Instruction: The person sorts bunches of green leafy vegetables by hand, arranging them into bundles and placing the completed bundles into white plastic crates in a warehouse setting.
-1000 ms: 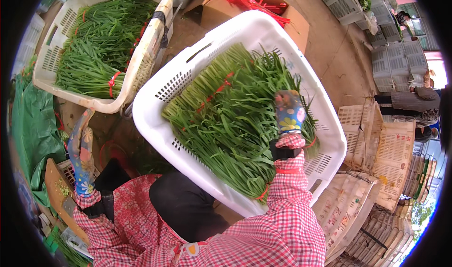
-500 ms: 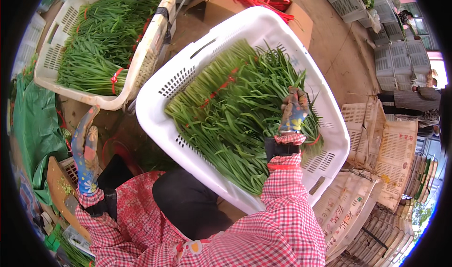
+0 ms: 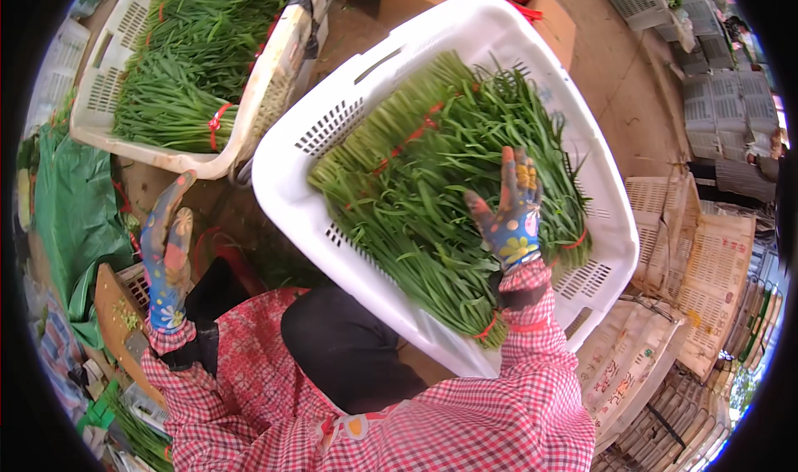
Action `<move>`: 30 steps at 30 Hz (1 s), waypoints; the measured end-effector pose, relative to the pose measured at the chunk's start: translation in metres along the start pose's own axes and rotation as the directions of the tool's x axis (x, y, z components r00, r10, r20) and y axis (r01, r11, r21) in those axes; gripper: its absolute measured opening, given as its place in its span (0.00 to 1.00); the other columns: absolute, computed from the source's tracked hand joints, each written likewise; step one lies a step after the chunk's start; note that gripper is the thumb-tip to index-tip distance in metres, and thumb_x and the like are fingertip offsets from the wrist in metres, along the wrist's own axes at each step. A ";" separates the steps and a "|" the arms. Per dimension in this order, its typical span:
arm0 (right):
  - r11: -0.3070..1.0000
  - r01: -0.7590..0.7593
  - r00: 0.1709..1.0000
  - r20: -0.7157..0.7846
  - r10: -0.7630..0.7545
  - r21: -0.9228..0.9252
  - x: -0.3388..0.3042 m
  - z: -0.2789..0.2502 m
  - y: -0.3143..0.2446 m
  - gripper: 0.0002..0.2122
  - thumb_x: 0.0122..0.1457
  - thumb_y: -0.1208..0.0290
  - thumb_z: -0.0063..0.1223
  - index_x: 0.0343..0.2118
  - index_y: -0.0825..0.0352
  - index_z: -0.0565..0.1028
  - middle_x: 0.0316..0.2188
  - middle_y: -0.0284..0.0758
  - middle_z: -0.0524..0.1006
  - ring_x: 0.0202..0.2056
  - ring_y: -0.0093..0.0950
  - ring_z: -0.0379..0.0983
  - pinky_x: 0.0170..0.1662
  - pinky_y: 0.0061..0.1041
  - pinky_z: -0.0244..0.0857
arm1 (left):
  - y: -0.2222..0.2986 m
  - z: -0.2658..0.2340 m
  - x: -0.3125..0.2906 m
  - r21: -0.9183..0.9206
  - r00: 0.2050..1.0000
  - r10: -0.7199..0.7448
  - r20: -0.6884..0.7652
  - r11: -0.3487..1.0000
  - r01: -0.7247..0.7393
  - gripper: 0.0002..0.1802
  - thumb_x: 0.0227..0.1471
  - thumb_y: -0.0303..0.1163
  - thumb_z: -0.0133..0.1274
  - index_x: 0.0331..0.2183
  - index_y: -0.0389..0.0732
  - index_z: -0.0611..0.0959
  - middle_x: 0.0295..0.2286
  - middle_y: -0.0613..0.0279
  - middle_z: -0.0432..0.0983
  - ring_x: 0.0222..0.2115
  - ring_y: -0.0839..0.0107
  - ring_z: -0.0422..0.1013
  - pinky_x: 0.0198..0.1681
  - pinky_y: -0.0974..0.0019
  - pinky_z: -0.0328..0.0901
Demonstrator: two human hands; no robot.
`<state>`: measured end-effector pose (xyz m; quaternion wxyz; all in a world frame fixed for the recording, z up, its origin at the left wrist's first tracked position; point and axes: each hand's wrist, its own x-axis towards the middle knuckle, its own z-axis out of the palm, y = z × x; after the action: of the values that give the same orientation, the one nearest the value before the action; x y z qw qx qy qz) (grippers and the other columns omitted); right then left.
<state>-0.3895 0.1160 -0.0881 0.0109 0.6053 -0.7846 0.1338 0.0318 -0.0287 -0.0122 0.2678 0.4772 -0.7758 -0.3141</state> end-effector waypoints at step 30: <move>0.842 0.101 0.994 -0.079 -0.070 0.530 0.003 -0.056 -0.068 0.17 0.51 0.68 0.55 0.45 0.64 0.71 0.36 0.38 0.76 0.37 0.36 0.72 0.44 0.34 0.65 | 0.017 0.000 -0.002 -0.015 0.998 0.021 0.067 1.000 -0.020 0.20 0.55 0.29 0.42 0.50 0.35 0.70 0.46 0.53 0.69 0.47 0.66 0.65 0.49 0.68 0.58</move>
<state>-0.3331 0.1102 -0.0205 -0.1292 0.6148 -0.6884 0.3626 0.0231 -0.0208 0.0006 0.2484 0.4565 -0.7868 -0.3328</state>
